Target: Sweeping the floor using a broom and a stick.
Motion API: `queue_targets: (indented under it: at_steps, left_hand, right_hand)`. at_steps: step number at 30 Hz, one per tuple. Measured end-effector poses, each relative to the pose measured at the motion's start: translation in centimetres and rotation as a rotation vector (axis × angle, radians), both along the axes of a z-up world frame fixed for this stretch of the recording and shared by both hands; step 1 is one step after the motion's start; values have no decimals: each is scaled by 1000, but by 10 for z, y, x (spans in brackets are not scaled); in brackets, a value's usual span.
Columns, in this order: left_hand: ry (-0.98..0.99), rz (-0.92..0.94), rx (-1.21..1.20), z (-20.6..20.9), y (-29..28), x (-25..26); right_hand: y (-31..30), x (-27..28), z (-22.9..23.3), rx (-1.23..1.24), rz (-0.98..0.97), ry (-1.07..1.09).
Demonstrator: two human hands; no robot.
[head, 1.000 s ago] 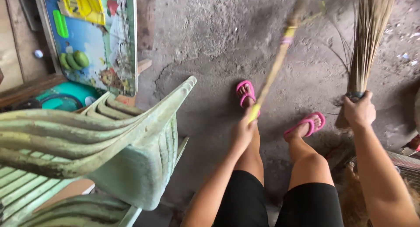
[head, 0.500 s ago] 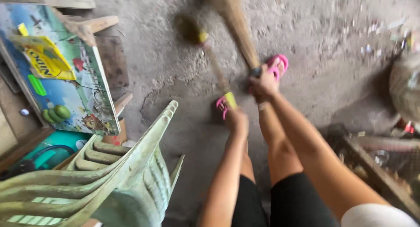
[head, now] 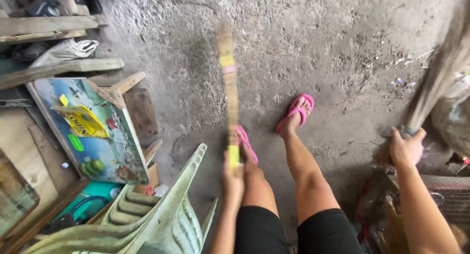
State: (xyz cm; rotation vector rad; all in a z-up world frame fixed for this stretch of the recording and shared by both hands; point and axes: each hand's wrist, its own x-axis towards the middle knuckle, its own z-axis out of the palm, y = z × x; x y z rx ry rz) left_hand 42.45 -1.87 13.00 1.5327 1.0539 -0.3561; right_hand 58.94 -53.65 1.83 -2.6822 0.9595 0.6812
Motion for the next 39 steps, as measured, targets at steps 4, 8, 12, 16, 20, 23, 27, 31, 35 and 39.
queue_targets:
  at_steps: [4,8,12,16,20,23,27,31,35,39]
  left_hand:
    - [382,-78,521,-64,132,-32]
    - [464,-155,471,-158,131,18]
    - [484,-446,327,-84,26,106]
    - [373,-531,210,18,63,106]
    - [-104,-515,459,21,182,15]
    - [487,-353,550,48,278,53]
    - [207,-267,892,-135,354,34]
    - [462,-379,581,-126,248,92]
    - [7,-651,426,-84,187,-2]
    - [352,-661,171,47,230,37]
  right_hand:
    - [130,10,12,254,50,121]
    - [295,30,-41,485,398,134]
    - [361,51,-47,621,457,290]
    - [302,43,-38,347,336,406]
    - [178,12,-41,67,127,443]
    - [200,13,13,61,70,361]
    - [285,34,28,175,120,201]
    - [435,61,16,467,309,300]
    - [592,97,29,641,560,452]
    - [638,116,-38,665,648,398]
